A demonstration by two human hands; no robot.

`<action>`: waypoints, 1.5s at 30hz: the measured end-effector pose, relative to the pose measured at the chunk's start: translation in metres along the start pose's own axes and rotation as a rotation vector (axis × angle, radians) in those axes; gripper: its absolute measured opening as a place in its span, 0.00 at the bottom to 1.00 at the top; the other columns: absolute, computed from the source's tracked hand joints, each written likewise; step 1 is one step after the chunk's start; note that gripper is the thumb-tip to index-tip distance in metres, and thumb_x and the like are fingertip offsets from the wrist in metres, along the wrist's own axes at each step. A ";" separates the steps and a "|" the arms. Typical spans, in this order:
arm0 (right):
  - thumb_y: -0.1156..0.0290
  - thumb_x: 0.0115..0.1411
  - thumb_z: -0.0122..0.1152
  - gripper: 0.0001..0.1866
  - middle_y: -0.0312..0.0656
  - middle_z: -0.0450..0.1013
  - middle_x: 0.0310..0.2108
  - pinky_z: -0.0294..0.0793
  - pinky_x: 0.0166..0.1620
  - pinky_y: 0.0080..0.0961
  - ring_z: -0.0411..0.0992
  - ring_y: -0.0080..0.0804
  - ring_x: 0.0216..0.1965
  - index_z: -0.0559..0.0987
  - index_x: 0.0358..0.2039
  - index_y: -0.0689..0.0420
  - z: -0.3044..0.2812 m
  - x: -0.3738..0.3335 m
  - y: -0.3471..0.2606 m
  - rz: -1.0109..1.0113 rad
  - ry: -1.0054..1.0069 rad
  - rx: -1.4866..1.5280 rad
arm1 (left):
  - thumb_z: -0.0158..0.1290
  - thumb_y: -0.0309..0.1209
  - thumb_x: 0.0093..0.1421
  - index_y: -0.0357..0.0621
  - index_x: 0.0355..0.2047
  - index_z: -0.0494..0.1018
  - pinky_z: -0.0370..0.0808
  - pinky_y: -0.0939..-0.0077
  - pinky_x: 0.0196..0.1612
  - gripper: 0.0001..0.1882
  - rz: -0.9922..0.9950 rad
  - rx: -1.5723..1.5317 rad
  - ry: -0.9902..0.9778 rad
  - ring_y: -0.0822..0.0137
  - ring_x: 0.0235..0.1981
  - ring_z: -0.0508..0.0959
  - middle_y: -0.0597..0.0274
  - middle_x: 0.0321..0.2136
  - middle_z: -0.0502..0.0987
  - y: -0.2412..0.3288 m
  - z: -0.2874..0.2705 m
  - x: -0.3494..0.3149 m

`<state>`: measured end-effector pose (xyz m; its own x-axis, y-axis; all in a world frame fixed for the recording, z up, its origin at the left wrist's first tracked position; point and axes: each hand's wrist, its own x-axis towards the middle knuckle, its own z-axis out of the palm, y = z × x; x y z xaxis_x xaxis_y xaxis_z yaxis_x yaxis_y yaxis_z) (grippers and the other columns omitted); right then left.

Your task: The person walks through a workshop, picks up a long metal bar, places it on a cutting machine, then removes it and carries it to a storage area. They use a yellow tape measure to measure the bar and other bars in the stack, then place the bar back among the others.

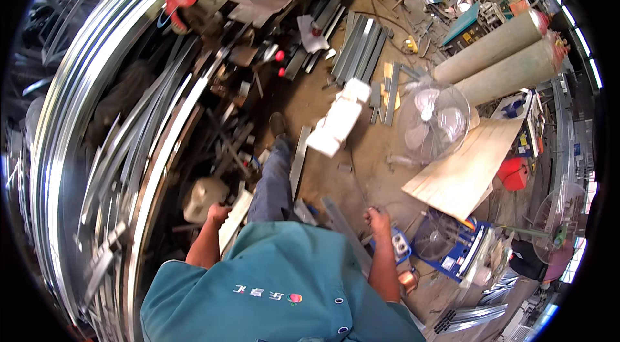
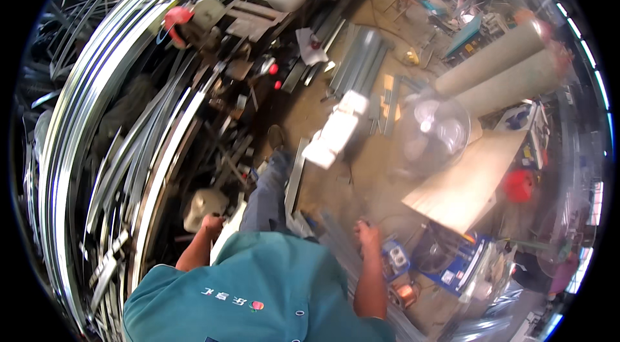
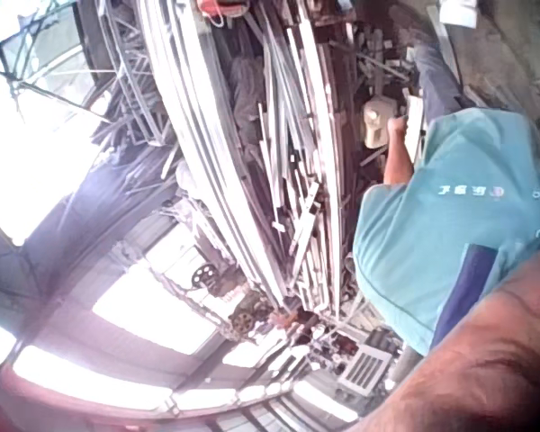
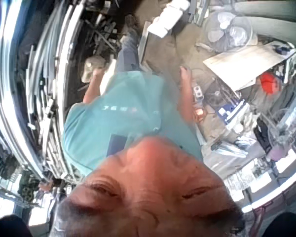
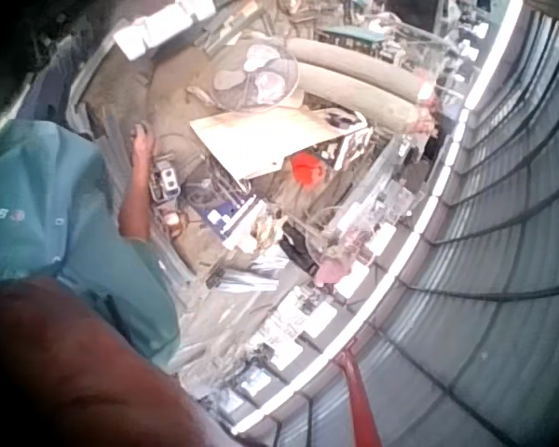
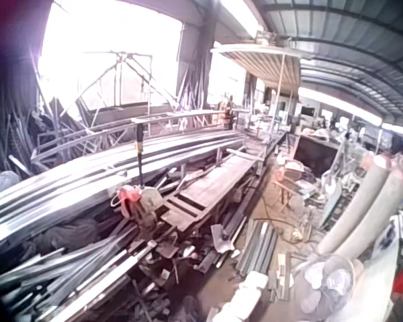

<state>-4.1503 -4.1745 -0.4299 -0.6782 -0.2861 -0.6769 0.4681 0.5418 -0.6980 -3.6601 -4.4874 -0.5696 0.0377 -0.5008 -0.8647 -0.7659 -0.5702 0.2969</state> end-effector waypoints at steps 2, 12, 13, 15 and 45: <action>0.70 0.61 0.58 0.16 0.40 0.75 0.28 0.71 0.26 0.19 0.73 0.25 0.26 0.76 0.47 0.64 0.062 0.071 -0.046 -0.003 -0.058 -0.020 | 0.60 0.34 0.51 0.35 0.44 0.79 0.77 0.63 0.30 0.21 0.093 0.137 0.012 0.59 0.27 0.81 0.52 0.30 0.82 0.075 -0.011 0.058; 0.67 0.60 0.58 0.21 0.46 0.78 0.31 0.77 0.36 0.28 0.77 0.30 0.33 0.76 0.51 0.66 0.164 0.175 -0.263 -0.052 -0.100 -0.459 | 0.60 0.31 0.56 0.31 0.54 0.71 0.76 0.74 0.43 0.27 0.205 -0.185 -0.063 0.66 0.39 0.80 0.53 0.40 0.81 0.418 -0.079 0.019; 0.67 0.60 0.58 0.20 0.47 0.79 0.31 0.77 0.37 0.28 0.77 0.30 0.33 0.77 0.50 0.66 0.170 0.185 -0.285 -0.094 -0.095 -0.523 | 0.60 0.31 0.56 0.31 0.54 0.71 0.76 0.73 0.44 0.27 0.205 -0.224 -0.071 0.66 0.39 0.80 0.53 0.40 0.81 0.437 -0.080 0.020; 0.67 0.59 0.59 0.20 0.48 0.79 0.31 0.77 0.38 0.30 0.78 0.32 0.33 0.78 0.48 0.65 0.184 0.214 -0.307 -0.212 -0.106 -0.577 | 0.58 0.32 0.57 0.32 0.57 0.69 0.76 0.72 0.36 0.28 0.300 -0.095 -0.021 0.67 0.35 0.80 0.54 0.37 0.81 0.458 -0.079 0.041; 0.47 0.61 0.60 0.37 0.59 0.65 0.55 0.63 0.61 0.46 0.64 0.57 0.58 0.68 0.60 0.62 0.444 0.622 -0.359 -1.126 -0.675 -0.920 | 0.53 0.32 0.65 0.36 0.47 0.74 0.71 0.81 0.28 0.14 0.213 -1.359 1.166 0.77 0.25 0.74 0.63 0.31 0.79 0.403 0.117 0.187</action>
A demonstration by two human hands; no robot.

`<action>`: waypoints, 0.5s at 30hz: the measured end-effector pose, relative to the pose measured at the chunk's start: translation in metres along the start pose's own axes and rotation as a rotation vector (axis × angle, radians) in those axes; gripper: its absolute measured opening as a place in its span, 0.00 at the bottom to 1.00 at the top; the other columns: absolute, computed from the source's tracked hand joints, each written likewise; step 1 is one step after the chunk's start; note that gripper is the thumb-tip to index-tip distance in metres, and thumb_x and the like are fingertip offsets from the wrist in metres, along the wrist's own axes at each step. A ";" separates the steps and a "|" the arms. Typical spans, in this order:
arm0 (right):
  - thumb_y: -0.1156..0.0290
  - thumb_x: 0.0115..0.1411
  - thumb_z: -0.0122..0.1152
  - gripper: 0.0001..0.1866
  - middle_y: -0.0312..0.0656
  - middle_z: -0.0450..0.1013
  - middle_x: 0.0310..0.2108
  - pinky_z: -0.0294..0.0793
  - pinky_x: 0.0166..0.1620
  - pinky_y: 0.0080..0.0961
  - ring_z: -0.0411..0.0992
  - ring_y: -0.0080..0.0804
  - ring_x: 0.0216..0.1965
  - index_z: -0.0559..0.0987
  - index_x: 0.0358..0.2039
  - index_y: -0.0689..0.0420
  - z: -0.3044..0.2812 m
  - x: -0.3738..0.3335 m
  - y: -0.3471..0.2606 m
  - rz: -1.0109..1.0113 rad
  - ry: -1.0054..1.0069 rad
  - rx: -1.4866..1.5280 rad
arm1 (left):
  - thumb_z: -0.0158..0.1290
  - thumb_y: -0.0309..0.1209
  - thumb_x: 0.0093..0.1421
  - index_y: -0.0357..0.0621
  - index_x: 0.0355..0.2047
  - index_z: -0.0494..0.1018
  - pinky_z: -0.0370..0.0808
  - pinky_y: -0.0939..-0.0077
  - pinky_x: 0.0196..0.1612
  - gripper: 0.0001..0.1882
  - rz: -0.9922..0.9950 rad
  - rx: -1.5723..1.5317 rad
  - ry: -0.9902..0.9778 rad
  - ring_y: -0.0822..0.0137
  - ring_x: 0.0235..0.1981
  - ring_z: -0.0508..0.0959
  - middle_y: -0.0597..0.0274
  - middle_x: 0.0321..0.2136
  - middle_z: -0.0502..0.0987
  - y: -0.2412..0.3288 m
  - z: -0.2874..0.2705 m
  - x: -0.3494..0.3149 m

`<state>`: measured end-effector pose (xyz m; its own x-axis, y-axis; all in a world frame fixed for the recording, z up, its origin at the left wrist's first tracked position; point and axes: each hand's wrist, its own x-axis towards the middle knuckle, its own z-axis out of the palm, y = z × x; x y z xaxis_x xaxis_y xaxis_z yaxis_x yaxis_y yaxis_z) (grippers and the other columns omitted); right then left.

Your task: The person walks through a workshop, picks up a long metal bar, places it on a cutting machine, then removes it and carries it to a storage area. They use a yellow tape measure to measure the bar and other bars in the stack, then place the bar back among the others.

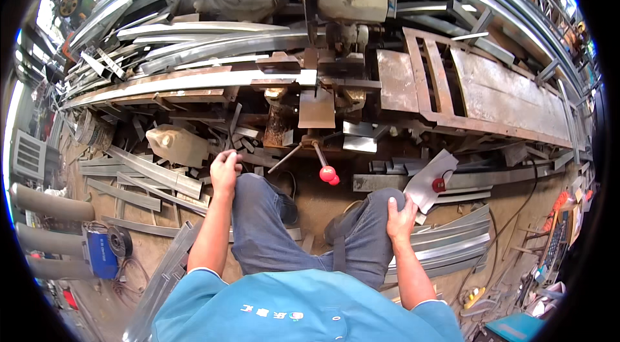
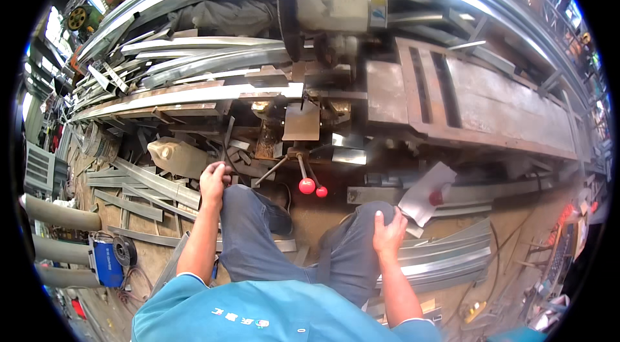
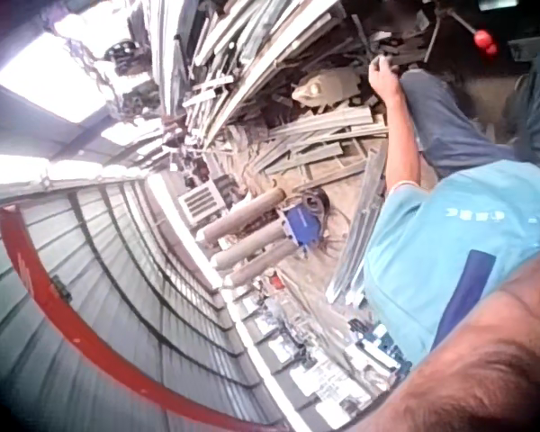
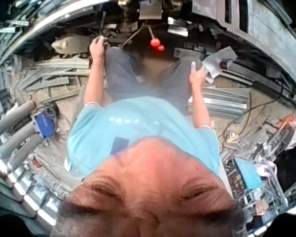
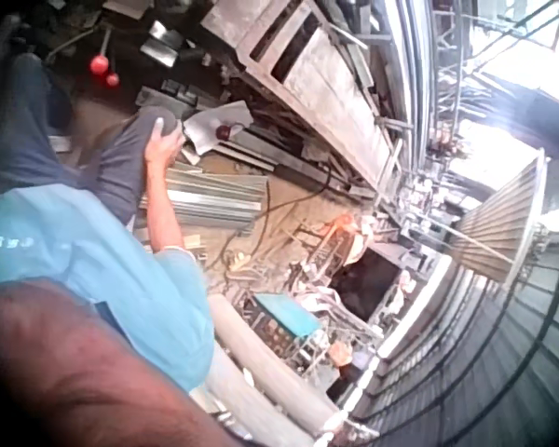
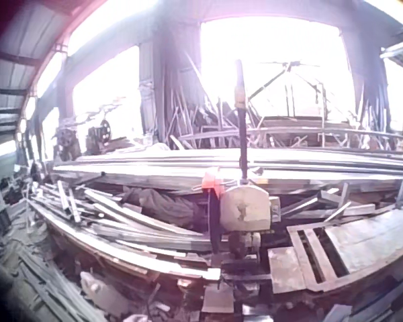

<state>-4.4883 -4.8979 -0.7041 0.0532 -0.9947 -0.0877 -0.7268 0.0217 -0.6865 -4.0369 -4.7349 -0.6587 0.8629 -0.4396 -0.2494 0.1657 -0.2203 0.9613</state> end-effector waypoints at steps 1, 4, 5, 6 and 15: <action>0.46 0.60 0.60 0.38 0.59 0.65 0.55 0.63 0.61 0.46 0.64 0.57 0.58 0.68 0.60 0.63 0.005 0.002 0.009 0.000 0.012 -0.009 | 0.51 0.34 0.67 0.38 0.48 0.73 0.69 0.82 0.27 0.14 -0.028 -0.024 -0.017 0.78 0.24 0.72 0.64 0.32 0.79 0.013 0.005 0.011; 0.46 0.60 0.60 0.38 0.59 0.65 0.55 0.62 0.61 0.46 0.64 0.57 0.58 0.67 0.60 0.63 0.001 -0.006 0.004 0.018 0.028 -0.039 | 0.48 0.40 0.70 0.42 0.47 0.71 0.67 0.85 0.22 0.15 -0.143 -0.319 -0.096 0.75 0.24 0.76 0.64 0.33 0.80 0.037 0.018 0.056; 0.47 0.60 0.60 0.38 0.59 0.65 0.55 0.62 0.61 0.46 0.63 0.57 0.59 0.67 0.60 0.63 0.003 -0.007 0.009 -0.010 0.057 -0.057 | 0.47 0.42 0.70 0.43 0.47 0.71 0.69 0.82 0.24 0.16 -0.181 -0.387 -0.055 0.73 0.25 0.77 0.63 0.34 0.80 0.045 0.031 0.073; 0.47 0.60 0.60 0.38 0.59 0.65 0.55 0.62 0.61 0.45 0.63 0.57 0.59 0.67 0.60 0.63 0.001 -0.008 0.007 0.001 0.055 -0.060 | 0.46 0.44 0.70 0.43 0.47 0.71 0.70 0.79 0.26 0.18 -0.225 -0.453 -0.007 0.71 0.27 0.78 0.63 0.35 0.81 0.049 0.042 0.088; 0.49 0.61 0.58 0.35 0.59 0.67 0.54 0.66 0.58 0.44 0.66 0.57 0.56 0.68 0.60 0.62 0.000 -0.013 -0.014 0.023 0.078 -0.239 | 0.51 0.52 0.66 0.47 0.43 0.74 0.74 0.68 0.32 0.21 -0.321 -0.662 0.023 0.63 0.33 0.80 0.63 0.33 0.79 0.046 0.108 0.177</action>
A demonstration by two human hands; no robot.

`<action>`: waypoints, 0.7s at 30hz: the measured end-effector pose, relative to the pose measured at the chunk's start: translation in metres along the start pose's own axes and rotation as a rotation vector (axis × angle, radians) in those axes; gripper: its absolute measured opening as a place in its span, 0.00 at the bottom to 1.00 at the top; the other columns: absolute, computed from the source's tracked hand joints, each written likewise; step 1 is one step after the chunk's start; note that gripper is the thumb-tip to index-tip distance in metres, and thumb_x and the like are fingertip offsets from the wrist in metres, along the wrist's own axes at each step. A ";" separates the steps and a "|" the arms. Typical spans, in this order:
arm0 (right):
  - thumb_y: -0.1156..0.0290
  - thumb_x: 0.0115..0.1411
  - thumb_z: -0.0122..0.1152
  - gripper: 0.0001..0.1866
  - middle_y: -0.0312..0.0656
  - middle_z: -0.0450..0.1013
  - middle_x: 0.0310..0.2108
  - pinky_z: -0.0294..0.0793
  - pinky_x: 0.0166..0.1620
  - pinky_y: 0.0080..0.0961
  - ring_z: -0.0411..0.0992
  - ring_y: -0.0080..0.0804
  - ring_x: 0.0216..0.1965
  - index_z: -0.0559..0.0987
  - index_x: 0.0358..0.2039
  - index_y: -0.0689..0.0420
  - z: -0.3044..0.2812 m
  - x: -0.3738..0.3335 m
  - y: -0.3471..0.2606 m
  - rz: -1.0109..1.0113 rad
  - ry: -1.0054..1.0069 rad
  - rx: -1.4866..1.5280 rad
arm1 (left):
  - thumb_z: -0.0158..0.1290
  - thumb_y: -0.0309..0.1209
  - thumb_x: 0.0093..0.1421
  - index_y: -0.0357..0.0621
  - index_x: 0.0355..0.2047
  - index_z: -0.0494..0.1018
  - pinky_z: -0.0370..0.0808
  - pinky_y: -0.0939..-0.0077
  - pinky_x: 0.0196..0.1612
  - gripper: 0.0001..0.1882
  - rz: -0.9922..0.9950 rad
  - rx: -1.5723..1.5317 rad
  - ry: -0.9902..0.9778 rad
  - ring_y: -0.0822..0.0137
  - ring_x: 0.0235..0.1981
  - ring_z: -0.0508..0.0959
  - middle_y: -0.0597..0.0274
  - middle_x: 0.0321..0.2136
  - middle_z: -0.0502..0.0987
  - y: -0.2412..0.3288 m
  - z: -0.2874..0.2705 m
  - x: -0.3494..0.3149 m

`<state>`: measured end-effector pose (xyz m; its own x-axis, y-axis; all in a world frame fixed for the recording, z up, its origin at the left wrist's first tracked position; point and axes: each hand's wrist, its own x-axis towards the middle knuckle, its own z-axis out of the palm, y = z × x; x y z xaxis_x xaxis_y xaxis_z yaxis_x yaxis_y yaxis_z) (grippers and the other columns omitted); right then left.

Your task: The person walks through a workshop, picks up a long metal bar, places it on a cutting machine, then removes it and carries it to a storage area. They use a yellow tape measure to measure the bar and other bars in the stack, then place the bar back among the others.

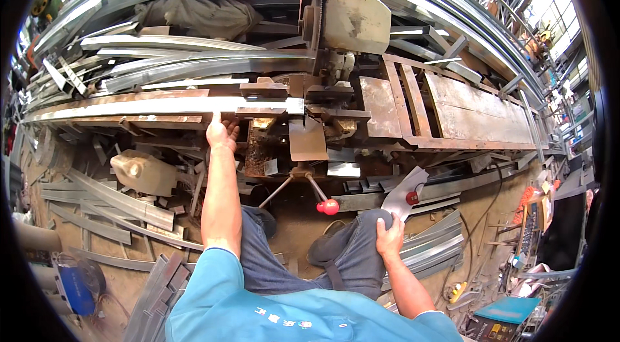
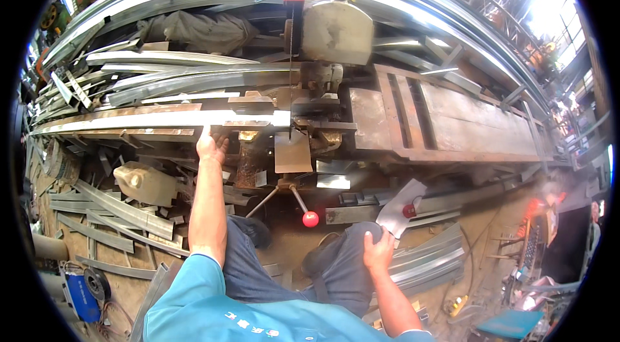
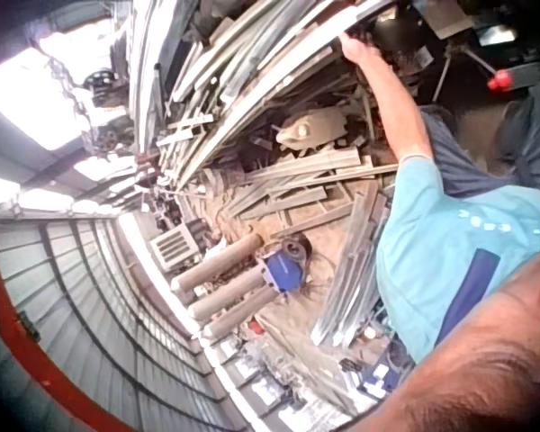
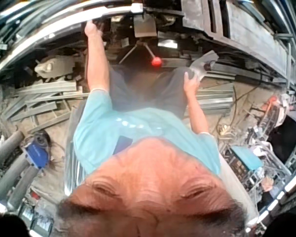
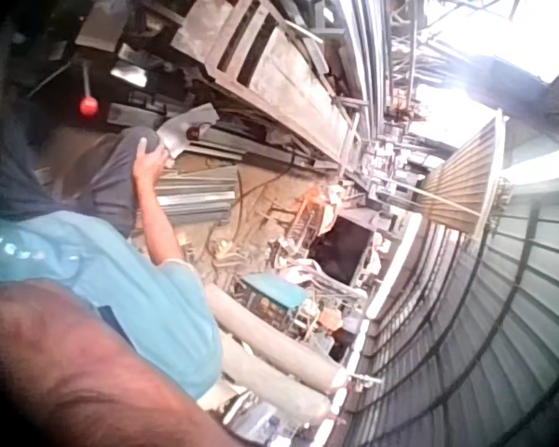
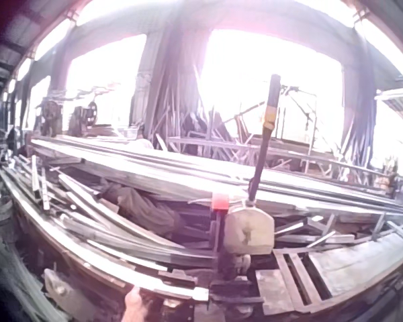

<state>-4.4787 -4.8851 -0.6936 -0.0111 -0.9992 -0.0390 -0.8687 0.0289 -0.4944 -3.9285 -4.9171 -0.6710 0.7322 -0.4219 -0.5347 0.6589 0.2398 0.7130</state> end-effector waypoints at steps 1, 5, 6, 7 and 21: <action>0.49 0.61 0.58 0.35 0.59 0.67 0.54 0.67 0.58 0.44 0.67 0.57 0.55 0.68 0.60 0.62 0.001 0.002 0.001 -0.004 0.006 -0.012 | 0.52 0.51 0.65 0.48 0.41 0.74 0.74 0.68 0.32 0.20 0.012 -0.004 0.041 0.64 0.33 0.79 0.64 0.32 0.78 0.000 0.008 -0.004; 0.50 0.59 0.59 0.35 0.57 0.65 0.56 0.63 0.61 0.44 0.63 0.57 0.59 0.68 0.60 0.61 0.003 0.009 -0.010 0.044 -0.066 0.024 | 0.50 0.43 0.67 0.49 0.41 0.74 0.75 0.70 0.30 0.13 0.075 -0.094 0.007 0.66 0.30 0.79 0.66 0.32 0.79 0.010 0.005 0.010; 0.50 0.59 0.59 0.35 0.57 0.65 0.56 0.63 0.61 0.44 0.63 0.57 0.59 0.68 0.60 0.61 0.003 0.010 -0.012 0.043 -0.069 0.017 | 0.50 0.43 0.67 0.49 0.42 0.74 0.76 0.71 0.29 0.13 0.082 -0.092 0.022 0.66 0.29 0.79 0.67 0.32 0.79 0.010 0.005 0.011; 0.51 0.59 0.59 0.35 0.57 0.65 0.56 0.63 0.61 0.44 0.63 0.57 0.59 0.68 0.60 0.61 0.002 0.010 -0.013 0.043 -0.072 0.009 | 0.50 0.42 0.67 0.49 0.42 0.74 0.76 0.71 0.28 0.12 0.089 -0.089 0.037 0.66 0.29 0.79 0.67 0.32 0.79 0.010 0.006 0.012; 0.51 0.58 0.60 0.34 0.55 0.65 0.54 0.64 0.60 0.46 0.63 0.55 0.58 0.69 0.60 0.58 0.017 0.020 -0.042 0.008 -0.097 -0.019 | 0.50 0.41 0.68 0.49 0.41 0.73 0.76 0.66 0.34 0.10 0.095 0.113 -0.040 0.66 0.37 0.76 0.65 0.37 0.78 -0.003 0.005 0.011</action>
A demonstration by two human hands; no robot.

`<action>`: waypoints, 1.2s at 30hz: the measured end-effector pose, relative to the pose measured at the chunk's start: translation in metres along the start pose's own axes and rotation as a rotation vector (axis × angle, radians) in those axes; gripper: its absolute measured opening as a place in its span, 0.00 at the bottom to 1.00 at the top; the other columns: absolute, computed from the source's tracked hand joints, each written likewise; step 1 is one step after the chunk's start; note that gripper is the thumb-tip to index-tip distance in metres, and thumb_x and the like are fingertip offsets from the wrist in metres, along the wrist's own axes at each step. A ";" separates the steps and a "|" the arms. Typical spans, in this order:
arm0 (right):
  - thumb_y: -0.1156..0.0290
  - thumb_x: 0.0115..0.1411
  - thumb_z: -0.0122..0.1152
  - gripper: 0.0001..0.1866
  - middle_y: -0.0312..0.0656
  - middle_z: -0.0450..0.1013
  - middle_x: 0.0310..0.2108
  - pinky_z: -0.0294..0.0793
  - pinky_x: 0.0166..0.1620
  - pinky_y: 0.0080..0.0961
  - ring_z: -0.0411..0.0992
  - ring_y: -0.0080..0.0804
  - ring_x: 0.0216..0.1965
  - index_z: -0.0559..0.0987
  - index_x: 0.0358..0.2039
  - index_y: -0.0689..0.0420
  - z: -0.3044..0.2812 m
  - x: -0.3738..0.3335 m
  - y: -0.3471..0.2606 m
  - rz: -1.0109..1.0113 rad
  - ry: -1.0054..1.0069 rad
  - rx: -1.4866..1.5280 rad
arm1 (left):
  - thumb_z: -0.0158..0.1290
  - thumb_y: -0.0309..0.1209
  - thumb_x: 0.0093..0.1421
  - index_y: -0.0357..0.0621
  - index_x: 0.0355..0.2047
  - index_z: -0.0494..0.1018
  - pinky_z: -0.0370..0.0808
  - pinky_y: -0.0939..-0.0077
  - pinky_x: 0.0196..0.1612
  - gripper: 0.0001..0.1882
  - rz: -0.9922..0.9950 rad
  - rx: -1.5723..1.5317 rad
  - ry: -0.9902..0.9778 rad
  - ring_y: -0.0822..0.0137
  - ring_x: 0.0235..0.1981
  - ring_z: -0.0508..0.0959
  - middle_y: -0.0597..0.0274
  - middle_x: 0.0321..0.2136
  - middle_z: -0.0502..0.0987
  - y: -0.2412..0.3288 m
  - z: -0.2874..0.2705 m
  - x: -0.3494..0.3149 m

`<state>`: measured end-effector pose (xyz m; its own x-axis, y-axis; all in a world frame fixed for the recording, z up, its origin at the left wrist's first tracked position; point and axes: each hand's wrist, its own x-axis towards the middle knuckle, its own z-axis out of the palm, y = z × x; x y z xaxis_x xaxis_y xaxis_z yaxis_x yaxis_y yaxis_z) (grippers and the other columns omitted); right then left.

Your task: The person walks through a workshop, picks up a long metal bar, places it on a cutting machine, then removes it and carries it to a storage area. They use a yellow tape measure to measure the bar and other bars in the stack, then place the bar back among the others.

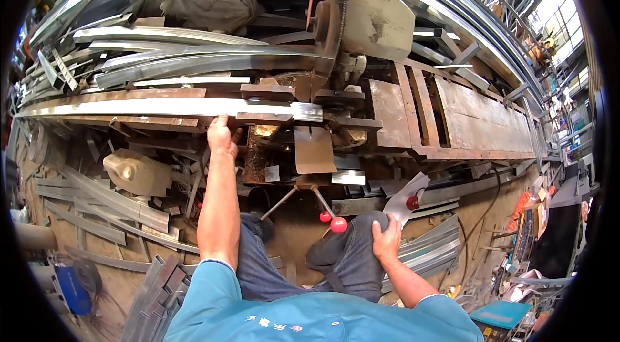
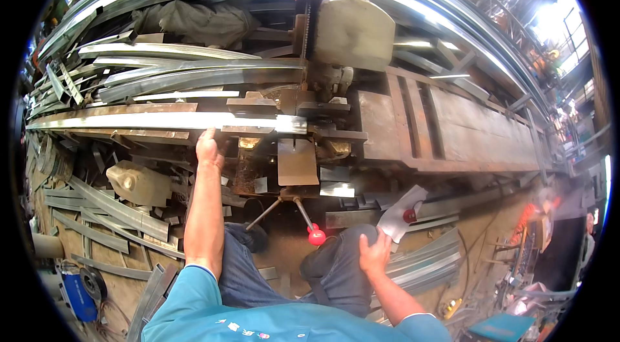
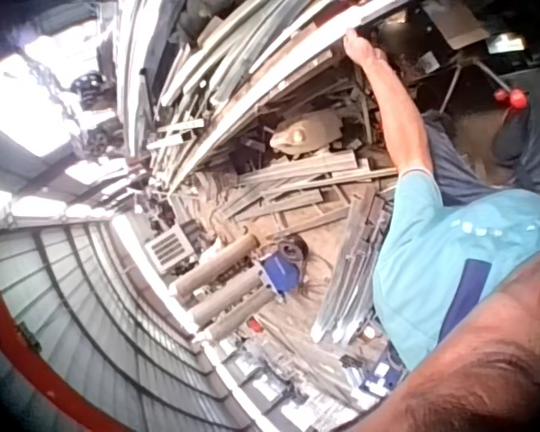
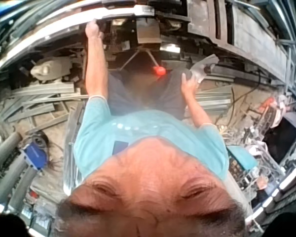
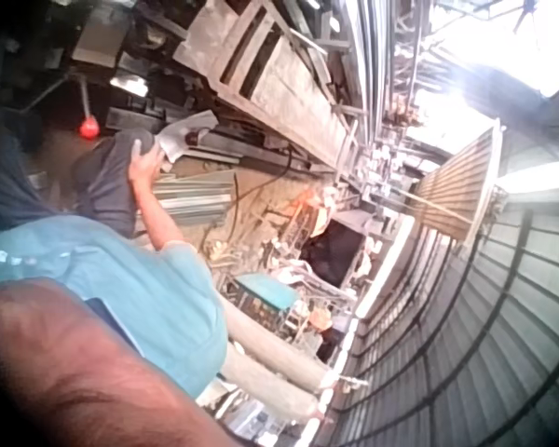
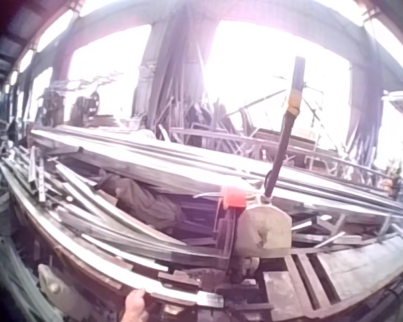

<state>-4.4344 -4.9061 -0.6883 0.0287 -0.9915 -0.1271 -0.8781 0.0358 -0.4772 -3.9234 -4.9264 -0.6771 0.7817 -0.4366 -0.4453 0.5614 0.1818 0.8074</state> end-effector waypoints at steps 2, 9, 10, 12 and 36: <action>0.51 0.58 0.61 0.34 0.54 0.65 0.54 0.64 0.59 0.46 0.63 0.55 0.58 0.69 0.60 0.58 -0.003 0.000 -0.010 0.028 -0.022 -0.049 | 0.50 0.45 0.67 0.50 0.45 0.73 0.75 0.62 0.36 0.15 -0.080 0.025 -0.012 0.65 0.39 0.74 0.66 0.37 0.77 0.005 0.006 -0.007; 0.53 0.59 0.60 0.33 0.57 0.66 0.53 0.65 0.59 0.43 0.66 0.56 0.55 0.69 0.58 0.63 0.000 -0.002 0.002 -0.046 0.041 -0.010 | 0.48 0.45 0.68 0.48 0.43 0.73 0.75 0.74 0.27 0.15 -0.002 -0.130 0.191 0.69 0.27 0.76 0.65 0.32 0.76 0.025 -0.019 0.021; 0.53 0.59 0.60 0.33 0.57 0.66 0.53 0.65 0.59 0.43 0.65 0.56 0.55 0.69 0.58 0.63 -0.002 -0.002 0.002 -0.040 0.036 -0.002 | 0.48 0.44 0.68 0.48 0.42 0.73 0.75 0.74 0.26 0.14 0.031 -0.117 0.188 0.70 0.26 0.76 0.66 0.31 0.76 0.020 -0.016 0.023; 0.54 0.59 0.60 0.33 0.57 0.66 0.53 0.65 0.59 0.43 0.65 0.55 0.55 0.69 0.58 0.63 -0.005 0.000 0.001 -0.027 0.026 0.016 | 0.47 0.42 0.69 0.47 0.41 0.73 0.74 0.75 0.26 0.13 0.085 -0.100 0.171 0.71 0.25 0.76 0.67 0.30 0.77 0.015 -0.012 0.023; 0.55 0.57 0.62 0.32 0.53 0.66 0.52 0.65 0.59 0.42 0.65 0.53 0.55 0.70 0.57 0.61 -0.006 0.005 -0.002 -0.028 0.014 0.024 | 0.48 0.40 0.70 0.44 0.39 0.75 0.71 0.76 0.23 0.13 0.301 -0.106 0.244 0.72 0.22 0.74 0.66 0.29 0.77 0.003 -0.013 0.041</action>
<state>-4.4355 -4.9122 -0.6828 0.0464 -0.9937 -0.1015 -0.8653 0.0108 -0.5012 -3.8864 -4.9321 -0.6976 0.9499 -0.1300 -0.2843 0.3125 0.3654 0.8768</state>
